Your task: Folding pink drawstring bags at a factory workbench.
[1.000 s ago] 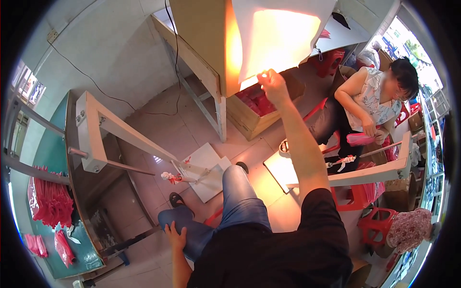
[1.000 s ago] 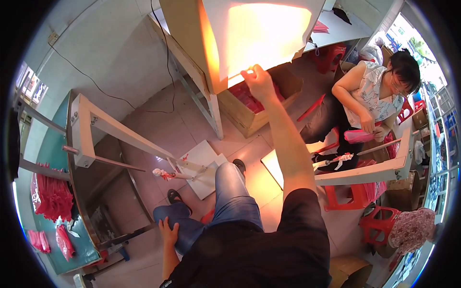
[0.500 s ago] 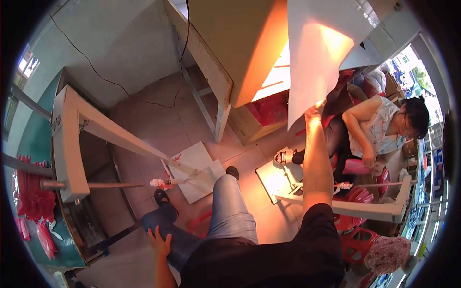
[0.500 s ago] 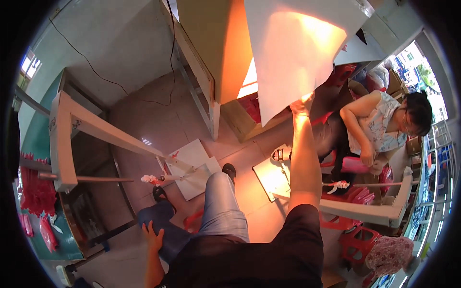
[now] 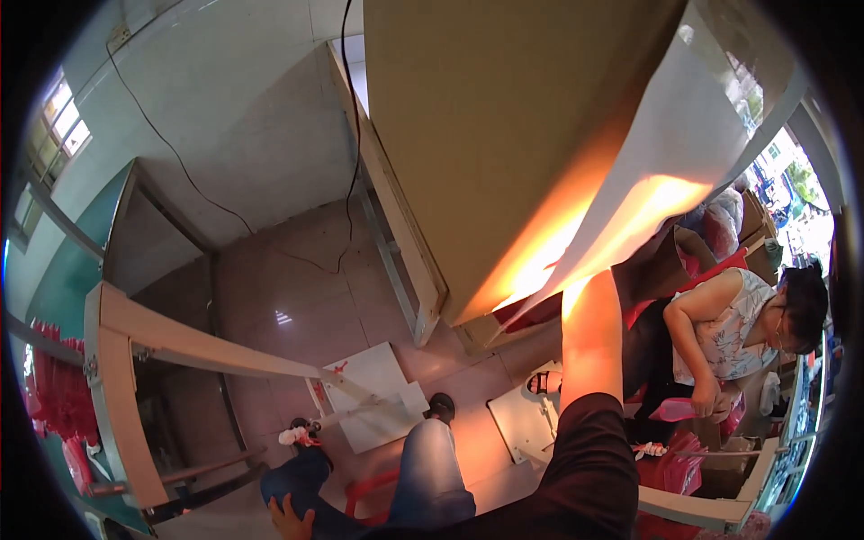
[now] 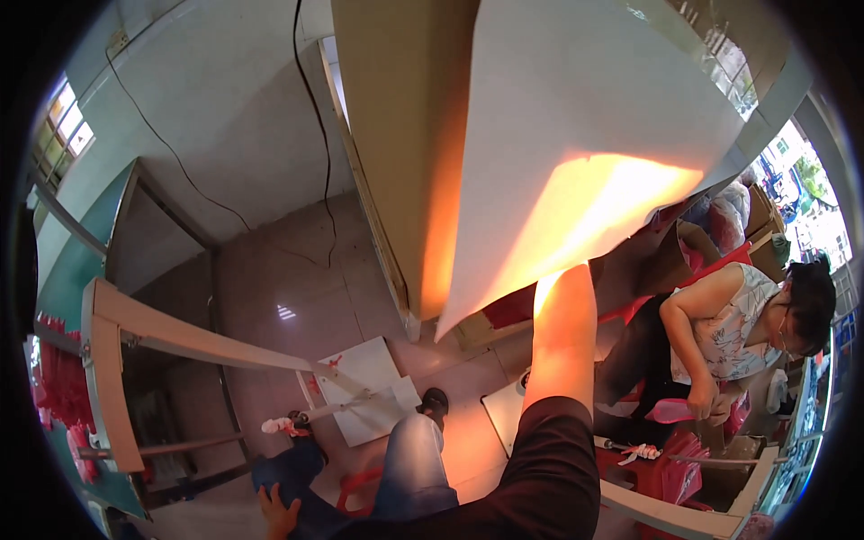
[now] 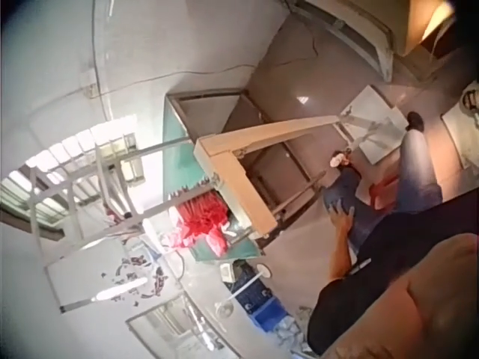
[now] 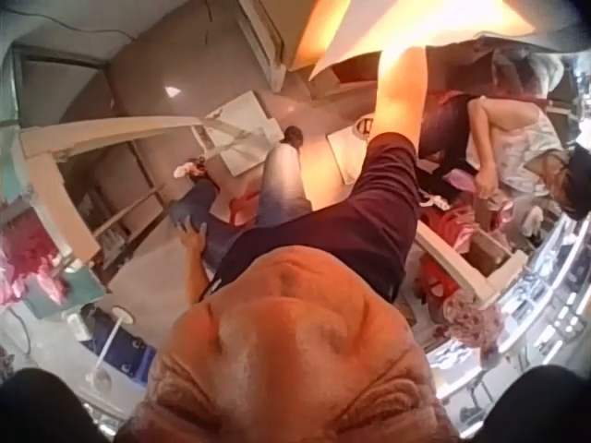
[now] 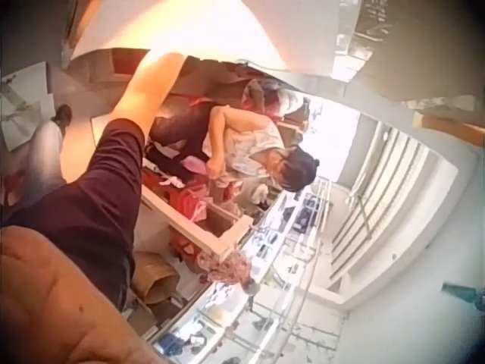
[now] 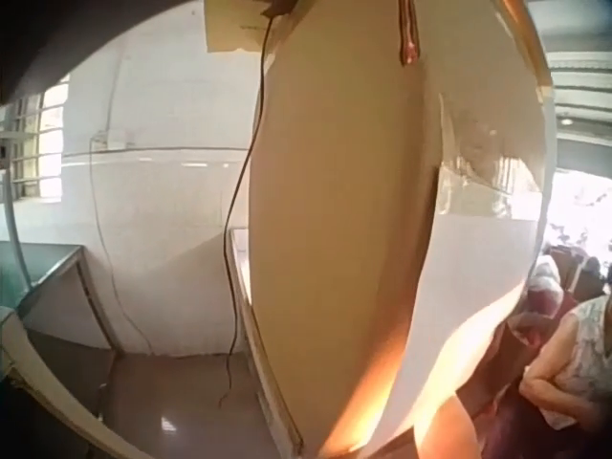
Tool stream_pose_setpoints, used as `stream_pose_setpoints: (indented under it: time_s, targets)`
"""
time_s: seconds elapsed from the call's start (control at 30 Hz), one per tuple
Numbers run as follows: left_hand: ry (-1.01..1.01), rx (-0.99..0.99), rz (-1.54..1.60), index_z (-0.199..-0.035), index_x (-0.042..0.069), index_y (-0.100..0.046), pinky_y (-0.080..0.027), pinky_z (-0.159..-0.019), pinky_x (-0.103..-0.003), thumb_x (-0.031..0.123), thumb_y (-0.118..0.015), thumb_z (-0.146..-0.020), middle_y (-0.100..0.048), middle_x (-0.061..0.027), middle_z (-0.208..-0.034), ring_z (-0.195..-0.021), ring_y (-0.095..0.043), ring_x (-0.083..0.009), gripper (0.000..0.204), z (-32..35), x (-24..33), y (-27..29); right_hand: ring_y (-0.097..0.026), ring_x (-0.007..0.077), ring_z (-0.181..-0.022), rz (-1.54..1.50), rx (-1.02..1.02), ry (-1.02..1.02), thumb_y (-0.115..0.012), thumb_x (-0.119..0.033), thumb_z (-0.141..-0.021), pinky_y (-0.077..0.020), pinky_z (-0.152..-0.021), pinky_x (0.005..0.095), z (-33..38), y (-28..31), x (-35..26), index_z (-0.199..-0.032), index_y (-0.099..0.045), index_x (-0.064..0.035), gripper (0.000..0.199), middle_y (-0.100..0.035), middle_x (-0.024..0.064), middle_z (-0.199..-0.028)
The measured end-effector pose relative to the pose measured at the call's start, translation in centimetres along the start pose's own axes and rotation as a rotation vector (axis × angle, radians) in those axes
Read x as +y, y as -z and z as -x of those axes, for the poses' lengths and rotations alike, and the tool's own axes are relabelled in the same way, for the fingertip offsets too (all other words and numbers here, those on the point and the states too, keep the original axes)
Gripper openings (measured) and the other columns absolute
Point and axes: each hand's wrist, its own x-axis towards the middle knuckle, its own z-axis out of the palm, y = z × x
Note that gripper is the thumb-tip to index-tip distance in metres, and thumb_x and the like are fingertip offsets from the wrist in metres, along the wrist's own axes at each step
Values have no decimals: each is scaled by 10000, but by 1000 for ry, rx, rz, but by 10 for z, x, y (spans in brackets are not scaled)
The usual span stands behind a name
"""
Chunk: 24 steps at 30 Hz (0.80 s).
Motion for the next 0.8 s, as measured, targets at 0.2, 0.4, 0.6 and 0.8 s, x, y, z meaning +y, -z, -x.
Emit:
stream_pose_setpoints:
  time_s: [0.2,0.4,0.6,0.8]
  targets:
    - [-20,61,-198,-1488,175,-412,-414,-1066,-589,505,-731,-842,-377,-365,-1470,-1314,-417,-559,792,4,29,8,-629,293,-948,96,77,50,-608,-211,-861,-508,-829,462,-12,-23,-40,-988,-670,-111,173,-675,79,-1006]
    - [-61,28,-146,-1472,82,-428,-387,-1088,-576,507,-698,-876,-357,-409,-1452,-1299,-412,-582,780,-2,47,23,-632,295,-937,220,143,96,-613,-203,-853,-512,-816,460,-11,-14,-43,-975,-672,-110,165,-677,80,-994]
    - [-23,28,-35,-1454,115,-439,-279,-1109,-612,522,-734,-807,-256,-345,-1537,-1391,-289,-548,820,-7,5,-3,-634,296,-925,332,215,153,-619,-196,-845,-515,-803,458,0,-22,-63,-962,-675,-109,156,-679,81,-983]
    - [-4,52,-57,-1450,111,-440,-276,-1112,-613,519,-733,-811,-260,-353,-1531,-1390,-288,-553,812,5,0,-6,-637,297,-913,424,295,217,-624,-189,-837,-518,-790,456,75,-21,-84,-949,-677,-109,148,-680,82,-971]
